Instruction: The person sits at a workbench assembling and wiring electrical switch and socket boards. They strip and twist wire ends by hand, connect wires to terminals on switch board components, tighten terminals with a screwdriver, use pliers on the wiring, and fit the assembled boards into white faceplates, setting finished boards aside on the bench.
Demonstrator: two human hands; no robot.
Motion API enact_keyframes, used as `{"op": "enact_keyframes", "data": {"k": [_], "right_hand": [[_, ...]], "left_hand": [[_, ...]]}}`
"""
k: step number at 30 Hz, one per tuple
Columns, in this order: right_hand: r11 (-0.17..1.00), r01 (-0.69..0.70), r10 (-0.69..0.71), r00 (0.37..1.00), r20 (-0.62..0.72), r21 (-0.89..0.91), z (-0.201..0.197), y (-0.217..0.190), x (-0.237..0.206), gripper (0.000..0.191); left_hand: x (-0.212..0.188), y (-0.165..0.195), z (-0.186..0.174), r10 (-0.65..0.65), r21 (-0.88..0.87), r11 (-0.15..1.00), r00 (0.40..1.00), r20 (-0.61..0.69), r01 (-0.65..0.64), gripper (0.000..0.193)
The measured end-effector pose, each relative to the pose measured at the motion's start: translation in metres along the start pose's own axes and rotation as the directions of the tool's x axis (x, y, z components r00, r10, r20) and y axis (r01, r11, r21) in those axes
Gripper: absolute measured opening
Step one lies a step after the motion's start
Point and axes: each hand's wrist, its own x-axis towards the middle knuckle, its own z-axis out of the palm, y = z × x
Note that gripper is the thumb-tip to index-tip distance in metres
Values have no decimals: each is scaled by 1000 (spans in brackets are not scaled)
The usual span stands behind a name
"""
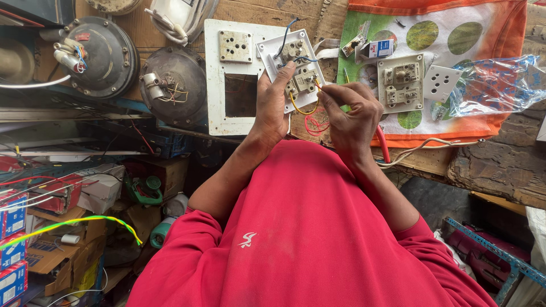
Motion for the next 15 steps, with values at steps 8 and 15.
{"op": "enact_keyframes", "data": {"k": [8,15], "right_hand": [[990,-131,130,991,37,45,4,-2,-3,14],[982,-144,143,990,16,124,10,-2,-6,17]], "left_hand": [[0,-3,0,8,40,999,999,-36,-7,31],[-1,-3,0,27,70,997,999,-42,-24,33]]}}
